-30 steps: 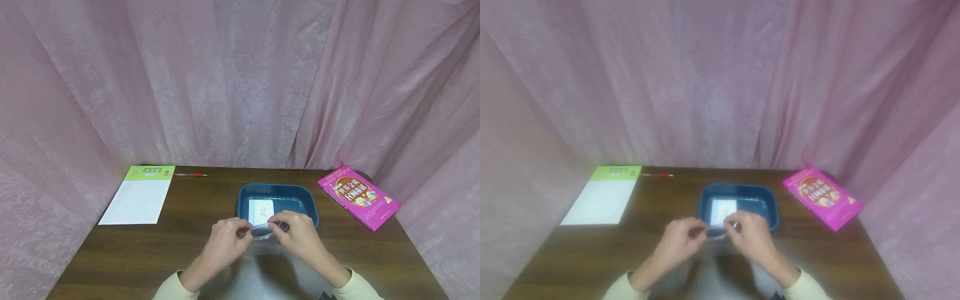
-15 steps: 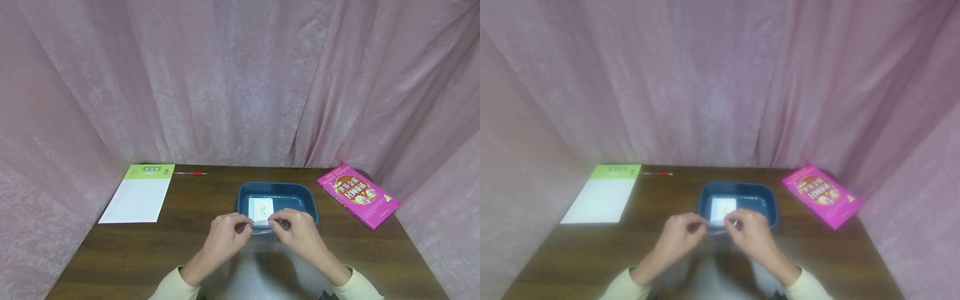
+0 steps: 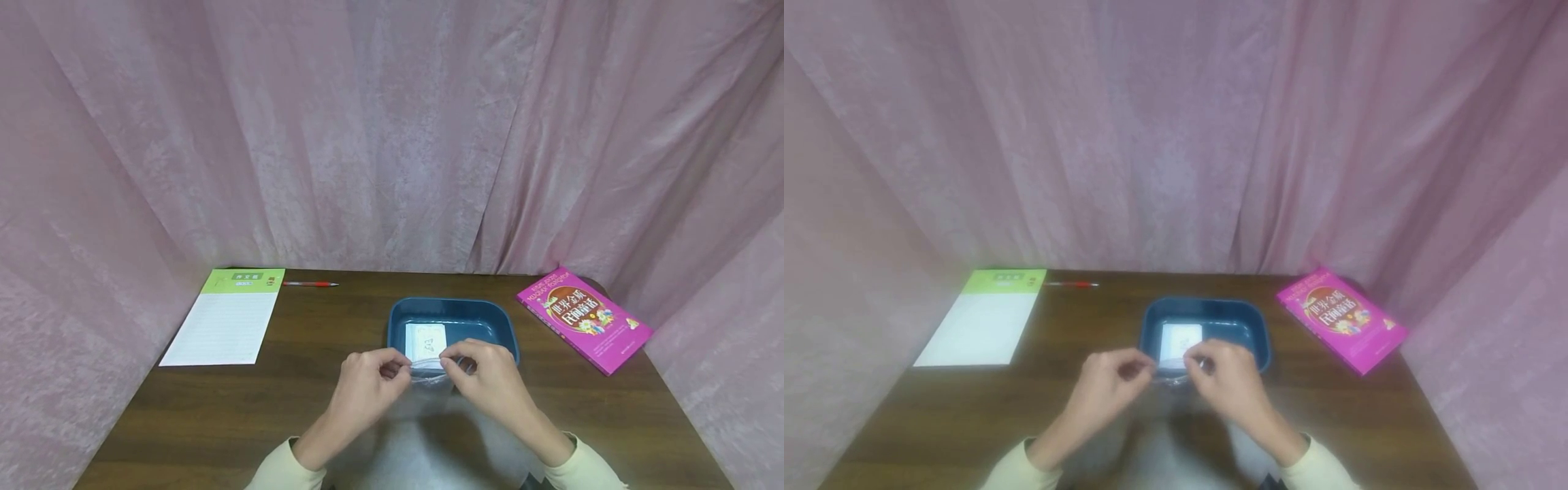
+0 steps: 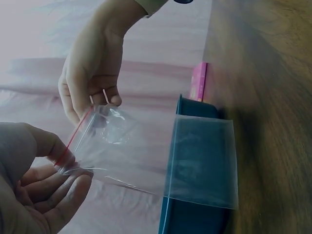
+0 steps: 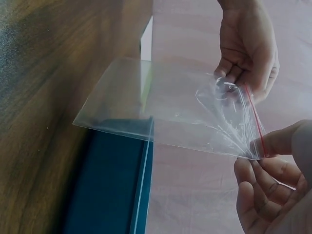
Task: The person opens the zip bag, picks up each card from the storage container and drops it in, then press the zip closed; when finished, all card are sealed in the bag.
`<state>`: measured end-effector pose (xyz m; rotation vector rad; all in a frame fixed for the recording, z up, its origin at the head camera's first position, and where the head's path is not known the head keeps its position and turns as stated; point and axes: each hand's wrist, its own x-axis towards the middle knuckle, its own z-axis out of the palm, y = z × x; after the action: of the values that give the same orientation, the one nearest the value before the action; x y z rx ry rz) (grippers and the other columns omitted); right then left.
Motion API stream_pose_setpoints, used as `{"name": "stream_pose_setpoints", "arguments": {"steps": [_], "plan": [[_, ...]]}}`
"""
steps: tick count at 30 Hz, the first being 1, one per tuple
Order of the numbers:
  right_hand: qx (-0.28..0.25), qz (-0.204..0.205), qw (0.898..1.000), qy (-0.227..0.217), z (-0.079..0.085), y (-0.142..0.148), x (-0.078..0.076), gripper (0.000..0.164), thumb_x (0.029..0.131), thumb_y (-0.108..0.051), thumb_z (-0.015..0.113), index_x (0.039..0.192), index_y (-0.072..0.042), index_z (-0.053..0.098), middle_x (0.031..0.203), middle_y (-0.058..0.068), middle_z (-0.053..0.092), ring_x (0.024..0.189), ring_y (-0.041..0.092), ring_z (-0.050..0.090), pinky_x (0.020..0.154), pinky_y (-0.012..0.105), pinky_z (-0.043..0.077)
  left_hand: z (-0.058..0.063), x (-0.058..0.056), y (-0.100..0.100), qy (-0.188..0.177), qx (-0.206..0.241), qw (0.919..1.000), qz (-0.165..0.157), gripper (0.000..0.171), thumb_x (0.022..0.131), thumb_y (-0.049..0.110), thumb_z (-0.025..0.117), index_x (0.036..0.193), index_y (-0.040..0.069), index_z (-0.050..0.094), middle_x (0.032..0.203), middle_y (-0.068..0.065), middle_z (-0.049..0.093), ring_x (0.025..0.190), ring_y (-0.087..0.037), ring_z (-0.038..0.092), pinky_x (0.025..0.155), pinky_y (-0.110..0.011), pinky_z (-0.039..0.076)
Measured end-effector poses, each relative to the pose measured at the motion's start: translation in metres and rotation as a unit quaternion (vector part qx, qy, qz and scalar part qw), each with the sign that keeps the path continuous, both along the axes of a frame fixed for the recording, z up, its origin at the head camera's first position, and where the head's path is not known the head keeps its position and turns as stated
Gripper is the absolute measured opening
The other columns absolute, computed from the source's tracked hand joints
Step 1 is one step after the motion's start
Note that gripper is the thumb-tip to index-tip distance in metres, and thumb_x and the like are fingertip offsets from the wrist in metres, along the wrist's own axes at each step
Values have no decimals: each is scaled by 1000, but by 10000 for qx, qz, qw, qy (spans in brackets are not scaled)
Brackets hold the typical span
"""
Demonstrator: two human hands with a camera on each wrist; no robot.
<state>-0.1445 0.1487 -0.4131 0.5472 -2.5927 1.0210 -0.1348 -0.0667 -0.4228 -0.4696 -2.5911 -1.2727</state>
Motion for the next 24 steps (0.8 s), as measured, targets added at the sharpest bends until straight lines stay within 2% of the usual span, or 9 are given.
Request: {"name": "stream_pose_setpoints", "arguments": {"steps": [5,11,19,24], "plan": [[-100,95,9999,-74,1,0,1,10,84,-11,82,86,-20,79,77,-15,67,65,-2,54,60,22,50,1,-1,-1,-105,-40,9999,115,9,87,7,71,88,6,80,76,0,75,63,0,62,57,-19,52],[-232,195,9991,-305,7,4,1,4,88,-21,80,92,-19,80,84,-14,71,69,1,58,63,25,53,1,-4,-4,21,-116,9998,170,9,86,7,73,88,6,81,76,0,76,62,1,62,57,-18,52],[-367,70,9978,-549,11,21,-10,12,91,-28,78,98,-19,80,88,-13,72,73,8,61,66,25,53,0,-6,-7,53,-70,9995,290,10,85,8,72,88,7,81,74,1,75,56,4,57,51,-19,48],[-328,37,9979,-554,10,32,-22,13,92,-30,76,98,-19,80,86,-13,72,73,10,61,66,25,53,0,-8,-9,16,0,9995,318,10,86,8,72,89,7,81,75,-1,76,57,3,59,52,-19,49]]}}
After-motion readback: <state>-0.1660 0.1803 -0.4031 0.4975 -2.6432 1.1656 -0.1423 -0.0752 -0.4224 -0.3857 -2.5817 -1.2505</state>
